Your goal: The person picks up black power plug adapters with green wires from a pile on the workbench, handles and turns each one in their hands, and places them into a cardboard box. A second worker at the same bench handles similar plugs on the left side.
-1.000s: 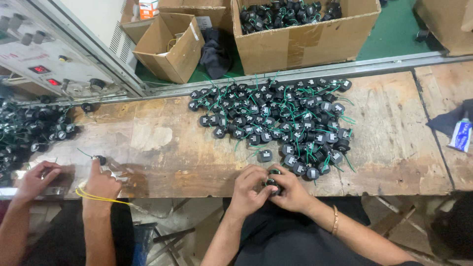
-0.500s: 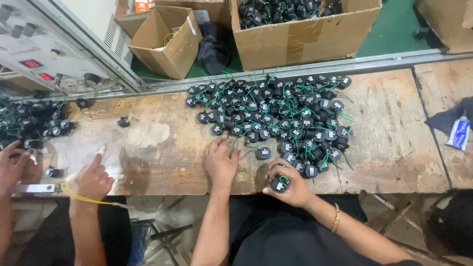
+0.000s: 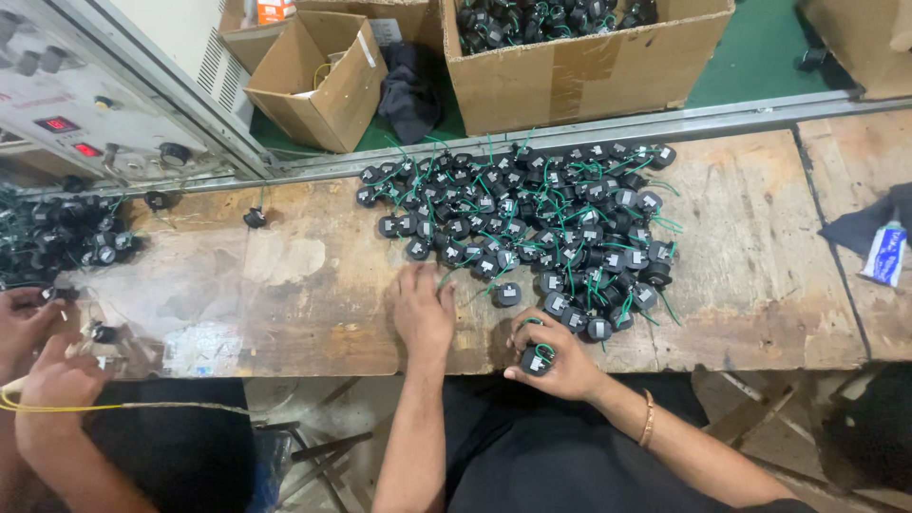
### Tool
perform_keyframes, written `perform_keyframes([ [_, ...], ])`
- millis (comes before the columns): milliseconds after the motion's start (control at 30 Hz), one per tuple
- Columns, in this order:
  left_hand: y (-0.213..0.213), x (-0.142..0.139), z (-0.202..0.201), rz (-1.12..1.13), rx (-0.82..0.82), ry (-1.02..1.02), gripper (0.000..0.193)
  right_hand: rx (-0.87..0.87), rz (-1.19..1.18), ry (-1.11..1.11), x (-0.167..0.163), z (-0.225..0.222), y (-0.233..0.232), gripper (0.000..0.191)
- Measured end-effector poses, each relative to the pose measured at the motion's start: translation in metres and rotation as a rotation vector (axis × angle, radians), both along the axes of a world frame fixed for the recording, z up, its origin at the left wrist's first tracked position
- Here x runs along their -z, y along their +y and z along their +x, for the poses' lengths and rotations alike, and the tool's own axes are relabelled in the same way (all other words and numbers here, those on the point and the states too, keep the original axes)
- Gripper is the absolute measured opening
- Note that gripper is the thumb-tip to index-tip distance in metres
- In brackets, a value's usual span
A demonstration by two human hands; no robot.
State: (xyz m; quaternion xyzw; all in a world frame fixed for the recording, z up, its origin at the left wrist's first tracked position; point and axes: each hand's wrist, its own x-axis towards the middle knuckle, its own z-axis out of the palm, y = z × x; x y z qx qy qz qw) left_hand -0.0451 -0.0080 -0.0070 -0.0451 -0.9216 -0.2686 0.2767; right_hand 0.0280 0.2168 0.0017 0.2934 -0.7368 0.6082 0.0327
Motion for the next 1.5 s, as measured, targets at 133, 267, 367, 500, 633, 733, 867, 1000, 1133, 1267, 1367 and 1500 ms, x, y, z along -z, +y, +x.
perform_keyframes([
  [133,0.005,-0.006,-0.003,0.031,-0.026,-0.041,0.006,-0.012,-0.02,0.008,0.001,0.0,0.0,0.034],
  [267,0.007,-0.012,0.001,0.011,-0.029,-0.077,0.009,-0.012,-0.035,0.005,0.002,0.001,0.001,0.034],
  [367,0.005,-0.022,0.016,0.052,0.075,-0.078,0.009,0.01,-0.039,-0.026,0.004,0.001,0.002,0.032],
  [500,0.004,-0.04,0.039,0.16,0.235,-0.105,0.004,0.082,-0.035,-0.04,0.003,0.002,0.002,0.041],
  [633,0.013,-0.05,0.054,0.335,0.396,-0.129,0.005,0.099,-0.007,-0.027,0.0,0.001,0.0,0.059],
  [733,0.032,-0.045,0.056,0.564,0.577,0.037,0.008,-0.034,0.098,0.041,0.001,0.0,0.0,0.055],
  [867,0.048,-0.034,0.057,0.828,0.559,-0.11,0.011,-0.021,0.046,0.064,0.008,0.002,0.003,0.048],
  [1000,0.039,-0.029,0.061,0.854,0.691,-0.129,0.018,0.018,-0.02,0.044,0.016,0.002,0.005,0.045],
  [1133,0.023,-0.028,0.062,0.664,0.814,-0.038,0.023,0.146,-0.048,-0.003,0.017,0.002,0.006,0.044],
  [1267,0.029,-0.013,0.064,0.844,0.725,-0.152,0.023,0.286,0.039,0.047,0.015,0.006,-0.001,0.044],
  [1367,0.044,0.007,0.072,1.283,0.546,-0.49,0.027,0.244,0.044,0.102,0.015,0.008,-0.003,0.042],
  [1500,0.044,0.025,0.065,1.228,0.61,-0.284,0.016,0.172,0.012,0.11,0.019,0.004,0.005,0.045],
])
